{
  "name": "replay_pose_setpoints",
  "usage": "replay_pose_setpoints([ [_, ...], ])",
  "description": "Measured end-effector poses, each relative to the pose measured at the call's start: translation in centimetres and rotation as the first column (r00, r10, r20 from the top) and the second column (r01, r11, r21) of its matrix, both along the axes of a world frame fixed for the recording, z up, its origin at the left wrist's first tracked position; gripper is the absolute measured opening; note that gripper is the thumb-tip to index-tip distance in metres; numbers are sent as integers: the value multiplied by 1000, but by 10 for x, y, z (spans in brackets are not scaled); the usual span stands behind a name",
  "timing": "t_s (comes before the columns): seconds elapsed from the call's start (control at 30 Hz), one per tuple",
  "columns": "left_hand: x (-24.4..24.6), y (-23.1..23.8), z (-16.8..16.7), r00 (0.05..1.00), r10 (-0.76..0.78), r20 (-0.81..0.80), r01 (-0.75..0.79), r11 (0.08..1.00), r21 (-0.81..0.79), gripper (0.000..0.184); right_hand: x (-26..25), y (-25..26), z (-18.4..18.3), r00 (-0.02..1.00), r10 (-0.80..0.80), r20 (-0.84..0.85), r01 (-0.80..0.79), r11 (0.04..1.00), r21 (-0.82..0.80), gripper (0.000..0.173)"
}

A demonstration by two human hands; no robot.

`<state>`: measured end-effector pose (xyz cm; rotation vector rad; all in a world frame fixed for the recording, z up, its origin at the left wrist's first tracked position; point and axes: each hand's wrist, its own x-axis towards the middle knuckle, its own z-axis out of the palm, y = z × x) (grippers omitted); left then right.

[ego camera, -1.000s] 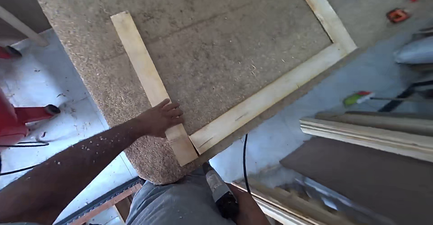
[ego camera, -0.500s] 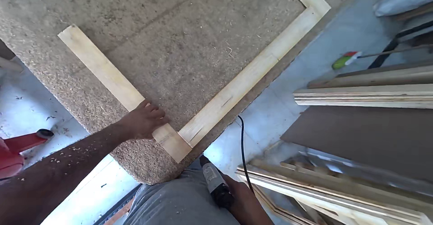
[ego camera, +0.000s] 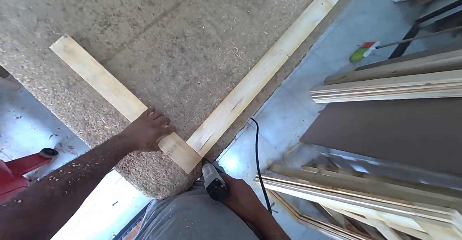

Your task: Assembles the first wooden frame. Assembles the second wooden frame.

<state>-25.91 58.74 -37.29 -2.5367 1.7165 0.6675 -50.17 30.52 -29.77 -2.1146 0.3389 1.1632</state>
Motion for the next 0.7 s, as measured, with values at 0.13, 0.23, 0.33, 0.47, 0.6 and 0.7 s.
replay_pose_setpoints([
  [0.13,0,1,0,1000,0,-8,-1,1000,-25,79,1,1,-1,1000,-14,7,14,1000,17,61],
  [0.23,0,2,-3,1000,-11,-4,11,999,-46,79,3,1,-1,1000,-28,12,28,1000,14,62],
  [0.33,0,4,-3,1000,-6,0,6,999,-43,80,4,1,-1,999,-30,11,30,999,12,62],
  [0.47,0,4,-4,1000,-2,0,2,999,-38,81,5,1,-1,1000,-27,0,27,1000,5,62],
  [0.6,-2,5,-5,1000,13,-5,-13,999,-32,82,5,2,-1,1000,-14,3,14,1000,-5,61],
  [0.7,-3,5,-6,1000,17,-3,-17,1000,-24,83,5,1,-2,1000,-8,8,8,1000,-4,60],
])
